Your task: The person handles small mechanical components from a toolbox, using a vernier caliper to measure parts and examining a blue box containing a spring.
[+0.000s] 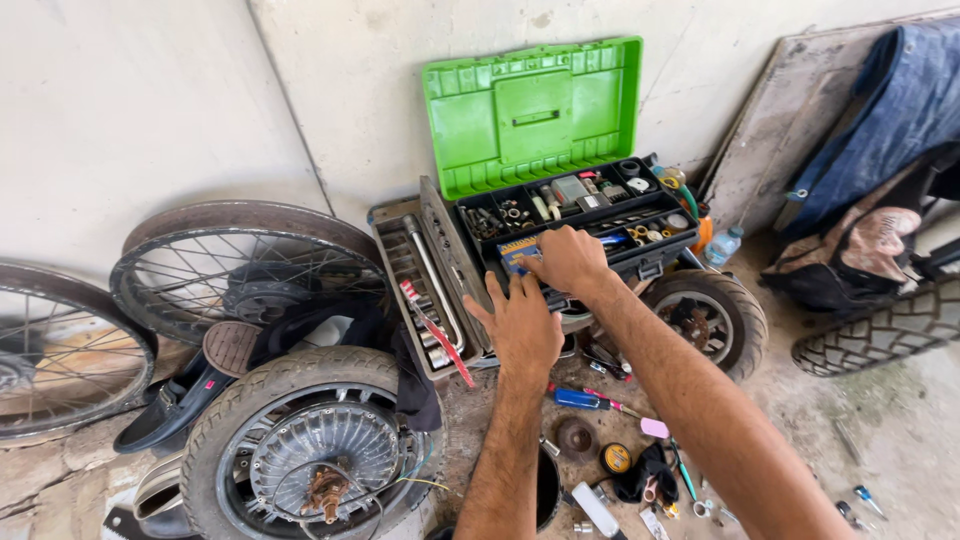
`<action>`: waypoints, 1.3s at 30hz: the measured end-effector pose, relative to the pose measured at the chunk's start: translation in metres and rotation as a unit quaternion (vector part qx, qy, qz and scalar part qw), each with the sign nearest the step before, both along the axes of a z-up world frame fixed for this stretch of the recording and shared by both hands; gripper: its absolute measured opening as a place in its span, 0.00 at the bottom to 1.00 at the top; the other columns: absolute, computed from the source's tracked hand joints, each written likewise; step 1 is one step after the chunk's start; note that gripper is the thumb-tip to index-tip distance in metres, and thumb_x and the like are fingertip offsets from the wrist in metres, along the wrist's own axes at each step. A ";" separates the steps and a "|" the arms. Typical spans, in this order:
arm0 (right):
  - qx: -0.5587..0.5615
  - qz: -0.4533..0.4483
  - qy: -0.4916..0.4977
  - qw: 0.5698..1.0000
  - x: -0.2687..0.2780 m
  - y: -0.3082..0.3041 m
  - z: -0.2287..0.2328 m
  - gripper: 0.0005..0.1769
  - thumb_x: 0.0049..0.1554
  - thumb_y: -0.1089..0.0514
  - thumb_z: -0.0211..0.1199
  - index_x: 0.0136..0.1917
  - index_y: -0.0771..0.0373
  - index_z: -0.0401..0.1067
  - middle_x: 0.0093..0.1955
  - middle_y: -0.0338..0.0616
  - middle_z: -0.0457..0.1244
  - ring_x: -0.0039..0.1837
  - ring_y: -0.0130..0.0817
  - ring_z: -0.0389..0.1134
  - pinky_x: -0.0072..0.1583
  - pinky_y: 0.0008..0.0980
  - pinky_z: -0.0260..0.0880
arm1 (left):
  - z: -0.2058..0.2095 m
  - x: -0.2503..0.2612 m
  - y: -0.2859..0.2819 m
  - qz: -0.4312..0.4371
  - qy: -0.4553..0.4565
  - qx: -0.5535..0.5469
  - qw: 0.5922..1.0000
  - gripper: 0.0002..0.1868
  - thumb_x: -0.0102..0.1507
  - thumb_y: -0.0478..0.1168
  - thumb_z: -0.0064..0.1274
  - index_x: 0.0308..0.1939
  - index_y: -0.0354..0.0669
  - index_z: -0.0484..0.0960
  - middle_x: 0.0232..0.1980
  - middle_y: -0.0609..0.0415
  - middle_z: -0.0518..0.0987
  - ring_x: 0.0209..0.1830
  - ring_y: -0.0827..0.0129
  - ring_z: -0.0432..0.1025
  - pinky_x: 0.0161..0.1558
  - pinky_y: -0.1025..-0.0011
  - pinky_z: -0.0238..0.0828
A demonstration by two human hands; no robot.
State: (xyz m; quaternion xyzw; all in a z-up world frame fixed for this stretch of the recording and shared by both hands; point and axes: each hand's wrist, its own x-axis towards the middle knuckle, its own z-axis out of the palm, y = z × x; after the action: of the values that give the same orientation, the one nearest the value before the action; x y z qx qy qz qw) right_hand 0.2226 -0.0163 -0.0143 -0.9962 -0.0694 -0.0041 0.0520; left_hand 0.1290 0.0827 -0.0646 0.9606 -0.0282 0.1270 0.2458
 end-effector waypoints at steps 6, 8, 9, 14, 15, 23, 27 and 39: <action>0.066 0.019 -0.052 0.996 -0.036 -0.037 0.021 0.22 0.57 0.37 0.64 0.49 0.55 0.82 0.47 0.55 0.71 0.50 0.57 0.73 0.51 0.52 0.73 | 0.006 -0.008 -0.009 -0.062 -0.119 -0.055 0.989 0.36 0.53 0.47 0.68 0.62 0.35 0.75 0.62 0.45 0.74 0.72 0.47 0.57 0.67 0.30 0.41; 0.054 0.007 -0.029 0.998 -0.052 -0.053 0.026 0.23 0.57 0.35 0.64 0.48 0.55 0.82 0.45 0.55 0.71 0.49 0.57 0.73 0.51 0.53 0.73 | 0.003 -0.014 -0.016 -0.093 -0.123 -0.054 0.987 0.31 0.54 0.46 0.67 0.58 0.38 0.78 0.62 0.47 0.75 0.72 0.48 0.58 0.68 0.35 0.45; 0.053 -0.002 -0.023 0.998 -0.058 -0.060 0.029 0.23 0.57 0.35 0.64 0.48 0.55 0.82 0.45 0.55 0.71 0.49 0.57 0.73 0.51 0.53 0.73 | 0.003 -0.013 -0.020 -0.117 -0.139 -0.054 0.982 0.25 0.56 0.45 0.66 0.55 0.41 0.80 0.62 0.49 0.76 0.73 0.49 0.59 0.70 0.41 0.49; 0.132 -0.016 -0.003 0.991 -0.092 -0.103 0.023 0.18 0.58 0.41 0.63 0.47 0.56 0.82 0.40 0.56 0.71 0.46 0.56 0.73 0.51 0.49 0.74 | -0.006 -0.025 -0.042 -0.192 -0.150 -0.077 0.967 0.25 0.55 0.44 0.67 0.55 0.40 0.81 0.63 0.48 0.75 0.71 0.49 0.60 0.66 0.46 0.54; 0.134 -0.023 0.001 0.991 -0.099 -0.111 0.019 0.18 0.58 0.41 0.63 0.47 0.56 0.82 0.40 0.56 0.71 0.46 0.56 0.73 0.51 0.49 0.74 | -0.007 -0.029 -0.046 -0.206 -0.144 -0.072 0.965 0.26 0.55 0.43 0.67 0.55 0.40 0.81 0.62 0.49 0.75 0.70 0.49 0.61 0.65 0.46 0.54; 0.206 0.020 0.024 0.978 -0.151 -0.175 -0.009 0.14 0.59 0.48 0.63 0.50 0.58 0.82 0.42 0.55 0.71 0.46 0.53 0.74 0.51 0.45 0.74 | -0.020 -0.059 -0.083 -0.304 -0.098 -0.035 0.947 0.25 0.54 0.43 0.68 0.54 0.40 0.80 0.61 0.51 0.76 0.69 0.54 0.62 0.63 0.48 0.55; 0.236 0.020 0.045 0.970 -0.171 -0.202 -0.033 0.15 0.58 0.48 0.63 0.50 0.58 0.81 0.43 0.53 0.72 0.46 0.51 0.75 0.51 0.44 0.74 | -0.036 -0.073 -0.100 -0.350 -0.085 0.030 0.932 0.27 0.53 0.42 0.68 0.54 0.39 0.80 0.59 0.51 0.76 0.67 0.54 0.62 0.61 0.48 0.56; 0.253 -0.023 0.162 0.954 -0.216 -0.278 -0.120 0.27 0.51 0.34 0.70 0.50 0.59 0.81 0.41 0.54 0.72 0.47 0.47 0.77 0.52 0.41 0.75 | -0.096 -0.106 -0.136 -0.412 0.027 0.092 0.906 0.23 0.53 0.43 0.68 0.51 0.43 0.83 0.58 0.53 0.78 0.66 0.58 0.64 0.61 0.53 0.58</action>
State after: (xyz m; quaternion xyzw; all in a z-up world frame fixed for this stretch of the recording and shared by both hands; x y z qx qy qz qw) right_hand 0.0065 -0.2941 -0.1341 -0.9390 -0.0341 0.1383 0.3130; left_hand 0.0235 -0.0535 -0.1609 0.8848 -0.4266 -0.0148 0.1870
